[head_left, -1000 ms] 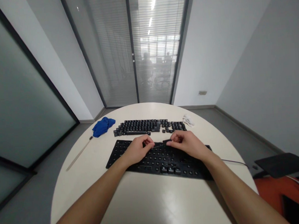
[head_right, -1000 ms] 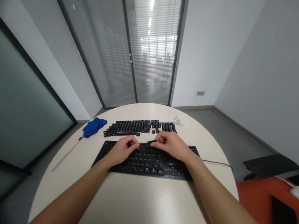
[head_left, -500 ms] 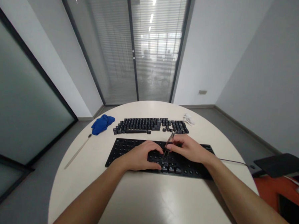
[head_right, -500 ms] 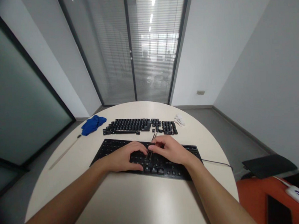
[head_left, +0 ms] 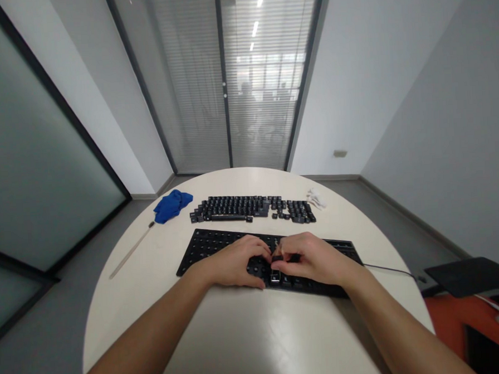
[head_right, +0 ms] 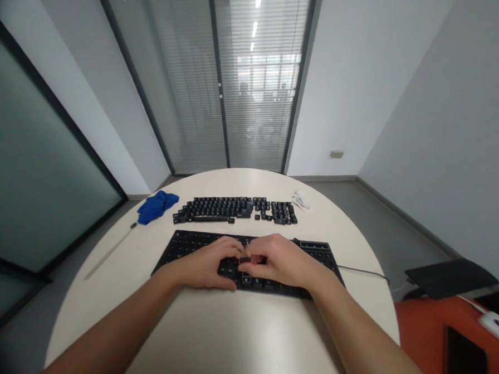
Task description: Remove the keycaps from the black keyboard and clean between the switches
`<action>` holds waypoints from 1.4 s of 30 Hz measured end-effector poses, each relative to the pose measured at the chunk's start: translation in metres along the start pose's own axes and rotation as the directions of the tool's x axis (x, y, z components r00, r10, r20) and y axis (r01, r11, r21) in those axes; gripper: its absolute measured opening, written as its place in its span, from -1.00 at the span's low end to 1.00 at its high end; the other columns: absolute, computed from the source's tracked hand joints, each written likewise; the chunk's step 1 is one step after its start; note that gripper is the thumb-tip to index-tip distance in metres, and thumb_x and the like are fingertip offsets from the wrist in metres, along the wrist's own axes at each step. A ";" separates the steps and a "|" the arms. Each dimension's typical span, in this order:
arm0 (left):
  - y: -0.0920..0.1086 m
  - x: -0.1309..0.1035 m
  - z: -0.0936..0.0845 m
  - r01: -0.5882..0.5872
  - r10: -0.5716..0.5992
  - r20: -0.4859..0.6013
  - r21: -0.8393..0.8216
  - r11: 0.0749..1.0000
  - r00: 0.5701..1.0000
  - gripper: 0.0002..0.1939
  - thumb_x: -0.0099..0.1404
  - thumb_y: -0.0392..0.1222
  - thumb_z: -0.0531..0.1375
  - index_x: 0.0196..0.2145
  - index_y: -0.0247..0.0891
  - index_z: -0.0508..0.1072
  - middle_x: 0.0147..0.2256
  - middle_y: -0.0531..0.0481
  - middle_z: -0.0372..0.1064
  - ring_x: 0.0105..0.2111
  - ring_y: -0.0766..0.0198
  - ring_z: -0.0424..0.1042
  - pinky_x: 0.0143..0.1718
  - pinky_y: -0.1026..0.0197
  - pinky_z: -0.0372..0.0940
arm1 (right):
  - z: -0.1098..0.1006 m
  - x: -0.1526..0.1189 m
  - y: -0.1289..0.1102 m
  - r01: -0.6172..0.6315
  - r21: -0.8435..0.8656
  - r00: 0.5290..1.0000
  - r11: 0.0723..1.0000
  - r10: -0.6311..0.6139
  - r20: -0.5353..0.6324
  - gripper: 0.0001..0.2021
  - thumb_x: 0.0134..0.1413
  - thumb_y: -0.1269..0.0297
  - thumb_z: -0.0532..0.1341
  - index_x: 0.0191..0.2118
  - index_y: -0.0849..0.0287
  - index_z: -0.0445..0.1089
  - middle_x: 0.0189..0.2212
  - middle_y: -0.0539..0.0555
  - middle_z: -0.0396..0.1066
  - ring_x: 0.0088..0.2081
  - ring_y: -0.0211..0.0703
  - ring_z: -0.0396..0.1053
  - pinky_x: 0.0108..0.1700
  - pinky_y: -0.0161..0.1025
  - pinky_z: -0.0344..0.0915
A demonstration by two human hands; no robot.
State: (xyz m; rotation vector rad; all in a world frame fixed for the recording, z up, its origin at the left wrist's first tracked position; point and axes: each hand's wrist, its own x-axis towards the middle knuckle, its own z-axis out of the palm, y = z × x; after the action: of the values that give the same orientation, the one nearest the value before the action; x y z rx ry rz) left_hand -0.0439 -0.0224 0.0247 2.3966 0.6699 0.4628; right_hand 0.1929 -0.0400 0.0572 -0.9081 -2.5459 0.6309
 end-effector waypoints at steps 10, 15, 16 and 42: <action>0.004 -0.002 0.002 0.007 -0.008 0.010 0.107 0.994 1.000 -0.49 -0.03 -0.09 0.49 -0.11 -0.21 0.50 0.03 -0.11 0.32 0.10 0.02 0.26 0.17 0.02 0.17 | 0.002 0.001 0.003 -0.022 -0.006 0.999 1.000 0.022 -0.024 -0.67 0.22 0.08 0.23 -0.47 0.21 0.39 -0.53 0.01 0.43 -0.48 -0.27 0.32 -0.40 -0.34 0.13; 0.004 -0.003 -0.001 0.016 -0.015 -0.004 0.170 0.985 1.000 -0.51 -0.06 -0.06 0.50 -0.19 -0.22 0.49 -0.02 -0.08 0.35 0.05 0.02 0.26 0.17 -0.01 0.14 | 0.007 0.002 0.000 -0.134 -0.014 0.991 0.991 0.134 -0.003 -0.75 0.20 0.14 0.23 -0.42 0.20 0.37 -0.56 -0.02 0.41 -0.54 -0.30 0.28 -0.47 -0.36 0.08; 0.004 -0.004 -0.001 0.019 -0.018 -0.007 0.170 0.985 1.000 -0.50 -0.07 -0.06 0.51 -0.19 -0.22 0.49 -0.02 -0.08 0.35 0.05 0.02 0.26 0.17 0.00 0.14 | 0.007 0.002 -0.001 -0.143 -0.013 0.990 0.990 0.143 0.003 -0.75 0.20 0.15 0.23 -0.42 0.20 0.36 -0.56 -0.01 0.41 -0.54 -0.30 0.28 -0.48 -0.36 0.07; 0.002 -0.002 -0.001 -0.002 0.001 0.005 0.159 0.987 1.000 -0.58 -0.01 -0.04 0.48 -0.22 -0.20 0.50 -0.02 -0.10 0.35 0.06 0.01 0.26 0.18 -0.01 0.10 | 0.011 0.005 -0.012 0.069 0.037 0.993 0.997 -0.072 0.096 -0.88 0.14 0.37 0.25 -0.28 0.16 0.56 -0.37 0.06 0.55 -0.37 -0.19 0.46 -0.28 -0.32 0.29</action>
State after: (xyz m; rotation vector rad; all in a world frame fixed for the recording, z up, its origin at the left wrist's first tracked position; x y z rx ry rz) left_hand -0.0456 -0.0247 0.0261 2.5470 0.7269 0.4173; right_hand 0.1783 -0.0482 0.0555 -0.7900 -2.6323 0.7108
